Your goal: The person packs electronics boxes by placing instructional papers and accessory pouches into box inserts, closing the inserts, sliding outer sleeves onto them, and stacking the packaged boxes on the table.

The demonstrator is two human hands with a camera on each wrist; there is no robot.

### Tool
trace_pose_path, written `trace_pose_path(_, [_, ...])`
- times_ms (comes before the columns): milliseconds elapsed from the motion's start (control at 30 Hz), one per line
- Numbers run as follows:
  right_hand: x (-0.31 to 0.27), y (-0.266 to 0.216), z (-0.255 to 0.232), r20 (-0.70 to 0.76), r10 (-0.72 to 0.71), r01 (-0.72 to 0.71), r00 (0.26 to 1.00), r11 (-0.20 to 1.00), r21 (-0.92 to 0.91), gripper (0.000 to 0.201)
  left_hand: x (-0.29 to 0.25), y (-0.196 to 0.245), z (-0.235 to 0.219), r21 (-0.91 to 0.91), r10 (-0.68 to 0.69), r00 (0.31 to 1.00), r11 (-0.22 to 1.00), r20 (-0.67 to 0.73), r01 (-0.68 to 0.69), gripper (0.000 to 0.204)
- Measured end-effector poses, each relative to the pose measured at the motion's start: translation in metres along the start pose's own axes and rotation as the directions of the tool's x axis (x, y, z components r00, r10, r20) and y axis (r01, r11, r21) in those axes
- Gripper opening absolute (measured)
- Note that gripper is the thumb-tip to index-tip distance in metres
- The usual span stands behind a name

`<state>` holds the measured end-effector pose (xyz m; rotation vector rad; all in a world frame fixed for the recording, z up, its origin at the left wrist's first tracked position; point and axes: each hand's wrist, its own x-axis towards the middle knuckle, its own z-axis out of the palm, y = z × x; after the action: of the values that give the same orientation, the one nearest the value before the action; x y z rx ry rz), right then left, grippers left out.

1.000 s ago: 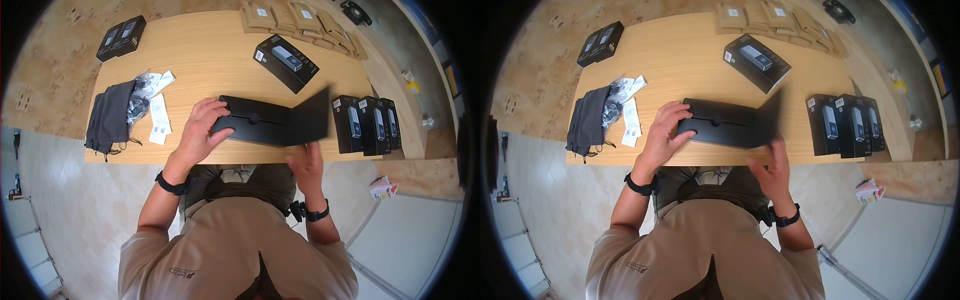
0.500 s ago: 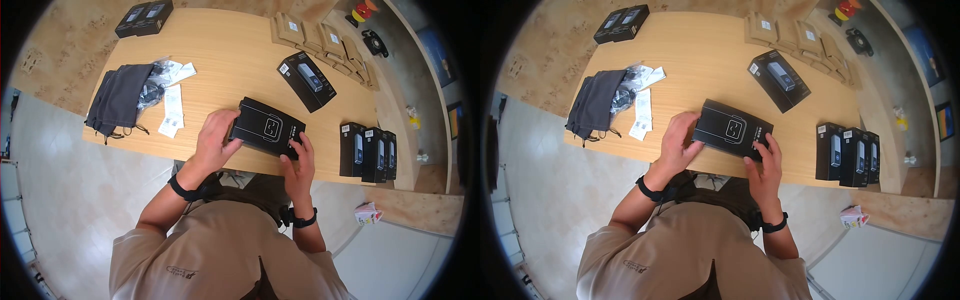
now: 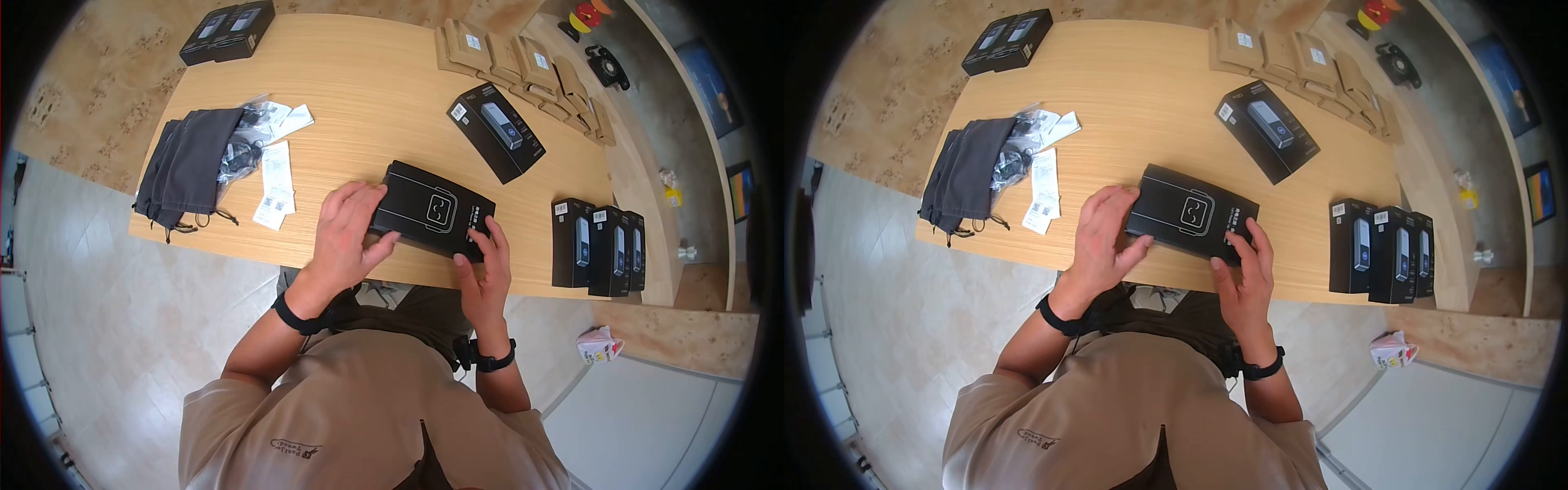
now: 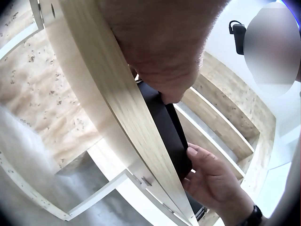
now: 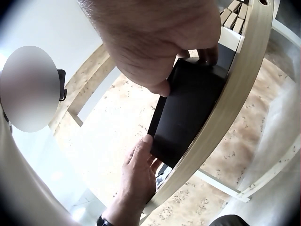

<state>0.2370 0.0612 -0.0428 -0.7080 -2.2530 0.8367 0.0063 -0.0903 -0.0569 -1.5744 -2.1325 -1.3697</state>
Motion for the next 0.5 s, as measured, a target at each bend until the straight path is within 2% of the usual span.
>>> trace_pose_path(167, [-0.0004,0.0001,0.0001,-0.008,0.001,-0.001,1.000,1.000,0.013,0.040,-0.0008,0.0005,-0.0003,0.036,0.010,1.000,0.999,-0.007,-0.009,0.067])
trace_pose_path(267, [-0.0008,0.0014,0.0013,-0.016,-0.012,0.012,1.000,1.000,0.003,0.039,-0.0018,-0.0027,0.0013,-0.032,0.054,0.998,0.998,-0.022,-0.054,0.064])
trace_pose_path(333, [-0.0008,0.0007,0.0007,-0.010,-0.014,0.014,1.000,1.000,-0.009,0.039,-0.0005,0.0001,0.0001,0.006,0.065,0.997,0.998,-0.027,-0.065,0.062])
trace_pose_path(500, [-0.0009,0.0008,0.0004,-0.008,-0.018,0.018,1.000,1.000,-0.010,0.039,0.0001,0.0027,0.0003,0.008,0.051,0.998,0.999,-0.038,-0.051,0.060])
